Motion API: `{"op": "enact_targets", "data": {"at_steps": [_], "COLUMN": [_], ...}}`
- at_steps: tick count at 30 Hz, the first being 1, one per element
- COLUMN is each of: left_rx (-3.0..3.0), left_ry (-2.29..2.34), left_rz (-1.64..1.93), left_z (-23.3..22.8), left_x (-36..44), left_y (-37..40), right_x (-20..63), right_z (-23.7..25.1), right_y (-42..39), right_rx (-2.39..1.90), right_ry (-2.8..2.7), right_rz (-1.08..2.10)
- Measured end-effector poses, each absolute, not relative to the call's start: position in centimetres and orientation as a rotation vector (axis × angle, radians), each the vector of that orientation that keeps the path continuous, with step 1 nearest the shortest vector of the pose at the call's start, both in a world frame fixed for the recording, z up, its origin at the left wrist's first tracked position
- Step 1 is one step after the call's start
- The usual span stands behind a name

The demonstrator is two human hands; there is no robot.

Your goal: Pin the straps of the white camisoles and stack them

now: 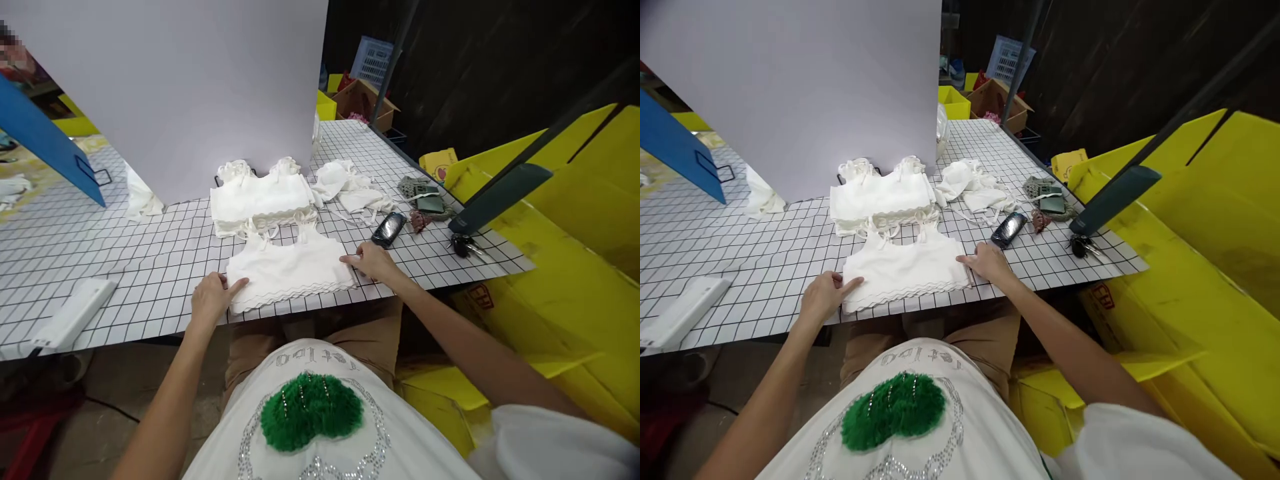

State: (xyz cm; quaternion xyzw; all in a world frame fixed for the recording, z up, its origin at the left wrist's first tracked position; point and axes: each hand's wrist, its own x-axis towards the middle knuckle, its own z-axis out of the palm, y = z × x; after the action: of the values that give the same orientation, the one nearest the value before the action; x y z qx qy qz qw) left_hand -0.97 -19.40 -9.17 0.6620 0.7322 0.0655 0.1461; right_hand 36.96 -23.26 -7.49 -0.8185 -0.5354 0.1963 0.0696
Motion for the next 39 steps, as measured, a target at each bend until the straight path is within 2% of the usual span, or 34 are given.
{"op": "enact_targets", "data": {"at_steps": [3, 7, 16, 24, 39], "left_rx": [1.904, 1.899, 1.848, 1.717, 1.322], "left_ry": [2.131, 2.077, 1.966, 1.908, 1.751], "left_rz": [0.019, 0.017, 0.35, 0.483, 0.823], "left_z": [-8.6, -8.8, -9.3, -10.7, -11.2], "left_x": [0.5, 1.5, 1.8, 1.2, 1.3], "left_y": [-18.9, -18.4, -18.6, -17.1, -15.9], "right_x": [36.2, 35.5, 33.8, 33.2, 32.4], "right_z": [-7.0, -7.3, -6.8, -6.7, -7.1], "right_y": [-21.7, -20.9, -21.1, -21.2, -19.6], "right_rx": [-2.445, -2.335, -2.294, -2.331, -2.059], "right_ry": [-1.549, -1.28, -1.324, -1.259, -0.952], "right_rz": [0.798, 1.056, 0.949, 0.909, 1.232]}}
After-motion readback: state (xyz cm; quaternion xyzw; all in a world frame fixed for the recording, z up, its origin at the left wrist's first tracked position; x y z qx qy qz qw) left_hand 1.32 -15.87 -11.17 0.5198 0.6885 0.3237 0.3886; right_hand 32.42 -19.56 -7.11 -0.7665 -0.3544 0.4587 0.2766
